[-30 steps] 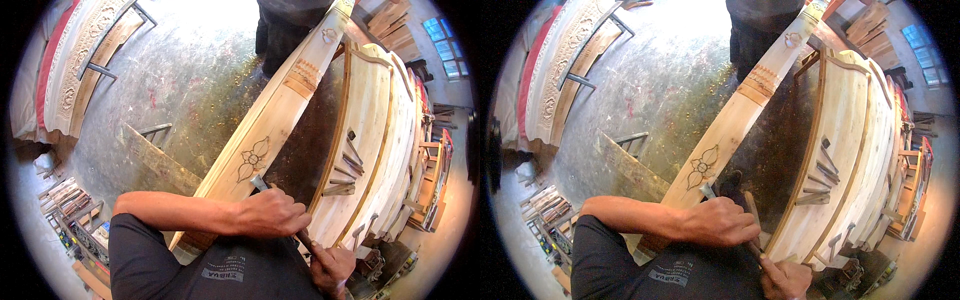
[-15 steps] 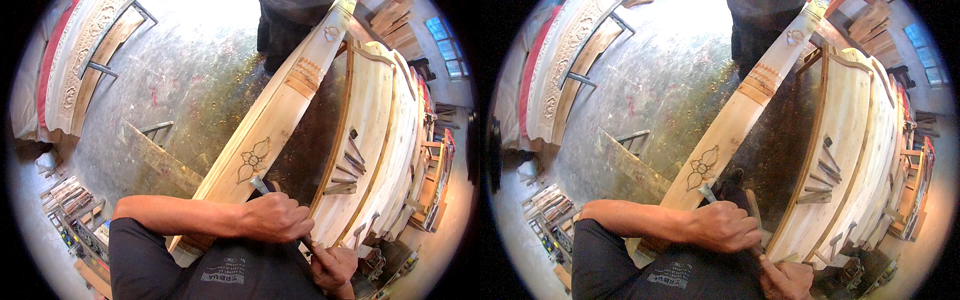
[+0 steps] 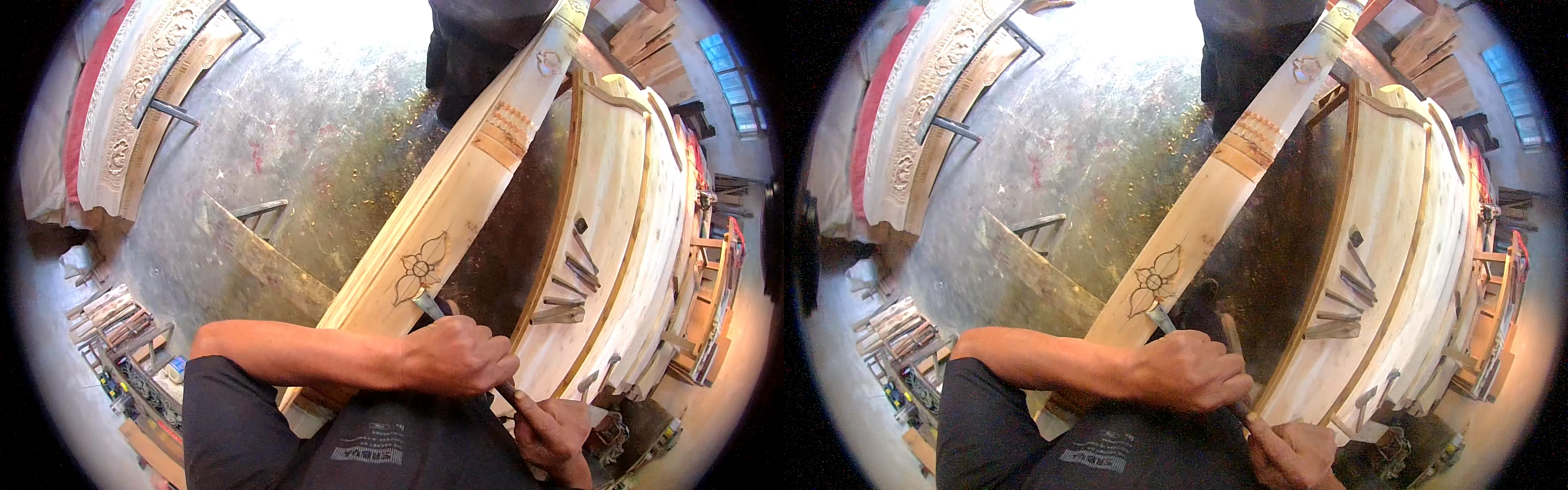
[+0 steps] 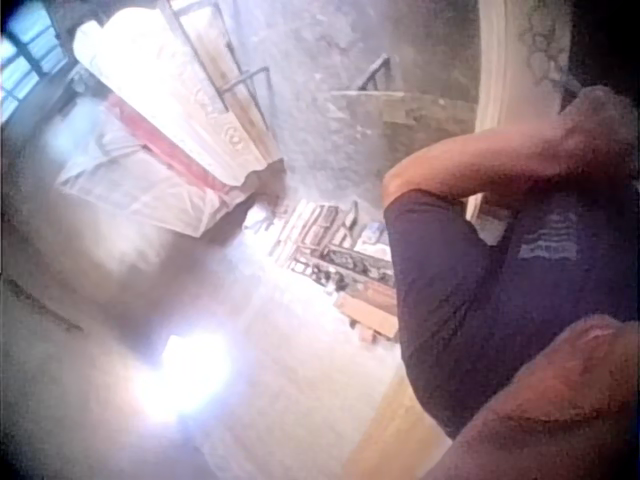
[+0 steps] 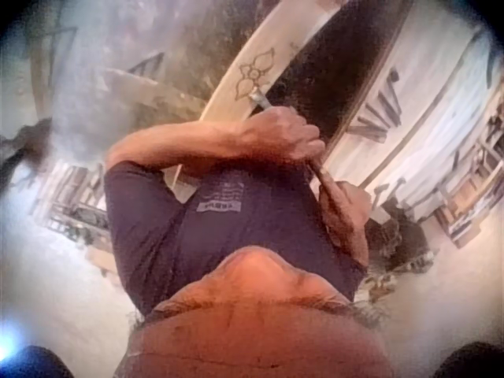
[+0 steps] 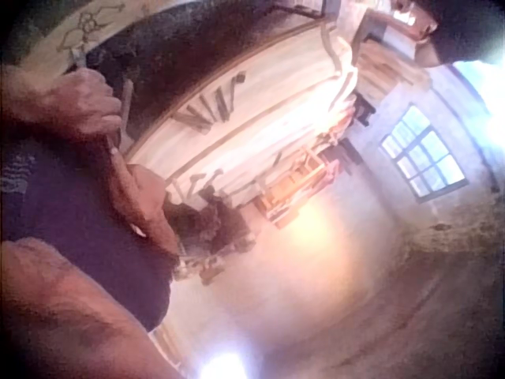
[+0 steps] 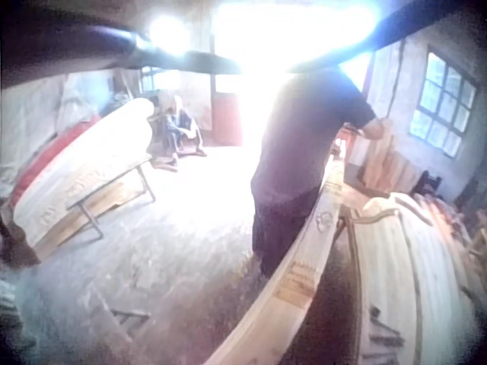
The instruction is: The person carves a floral pattern into a wooden beam using a chisel and a mallet.
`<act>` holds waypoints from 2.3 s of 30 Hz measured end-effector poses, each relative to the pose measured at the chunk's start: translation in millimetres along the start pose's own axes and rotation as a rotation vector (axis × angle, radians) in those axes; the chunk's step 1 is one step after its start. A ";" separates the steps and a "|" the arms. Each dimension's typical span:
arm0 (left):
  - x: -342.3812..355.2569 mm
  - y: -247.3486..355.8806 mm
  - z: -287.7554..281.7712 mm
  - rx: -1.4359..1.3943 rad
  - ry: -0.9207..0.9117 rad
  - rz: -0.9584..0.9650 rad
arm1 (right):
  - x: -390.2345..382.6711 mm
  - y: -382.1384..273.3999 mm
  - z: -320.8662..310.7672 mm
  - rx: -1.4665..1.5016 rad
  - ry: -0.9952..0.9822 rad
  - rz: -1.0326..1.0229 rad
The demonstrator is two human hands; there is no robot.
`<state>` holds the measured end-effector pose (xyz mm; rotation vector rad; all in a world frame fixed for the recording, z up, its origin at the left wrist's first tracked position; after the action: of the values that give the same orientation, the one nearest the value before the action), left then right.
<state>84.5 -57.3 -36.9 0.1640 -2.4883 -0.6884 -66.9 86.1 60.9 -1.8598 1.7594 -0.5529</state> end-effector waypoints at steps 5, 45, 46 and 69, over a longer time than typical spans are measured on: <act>6.8 -5.4 -6.3 -0.030 0.108 -0.021 | 30.8 10.2 -27.1 0.037 -0.064 0.010; 13.8 -4.7 -4.2 -0.039 -0.070 0.107 | -7.8 49.2 -4.0 0.194 0.065 0.226; 13.8 -5.0 -3.2 -0.037 -0.057 0.101 | -6.2 50.4 -4.2 0.213 0.076 0.232; 13.4 -8.1 -7.2 0.148 0.028 0.140 | 39.2 70.0 -34.7 0.331 0.028 0.001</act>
<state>76.9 -70.9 -29.5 0.0524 -2.4953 -0.4418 -140.2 42.2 42.5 -1.6277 1.5744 -0.8186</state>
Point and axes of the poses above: each hand's wrist, its own x-axis towards the middle knuckle, its own z-axis out of the palm, y = z × x, the point moved 3 cm from there along x, towards the middle knuckle, and after that the axes turned 9 degrees about x, right-handed, at the moved point
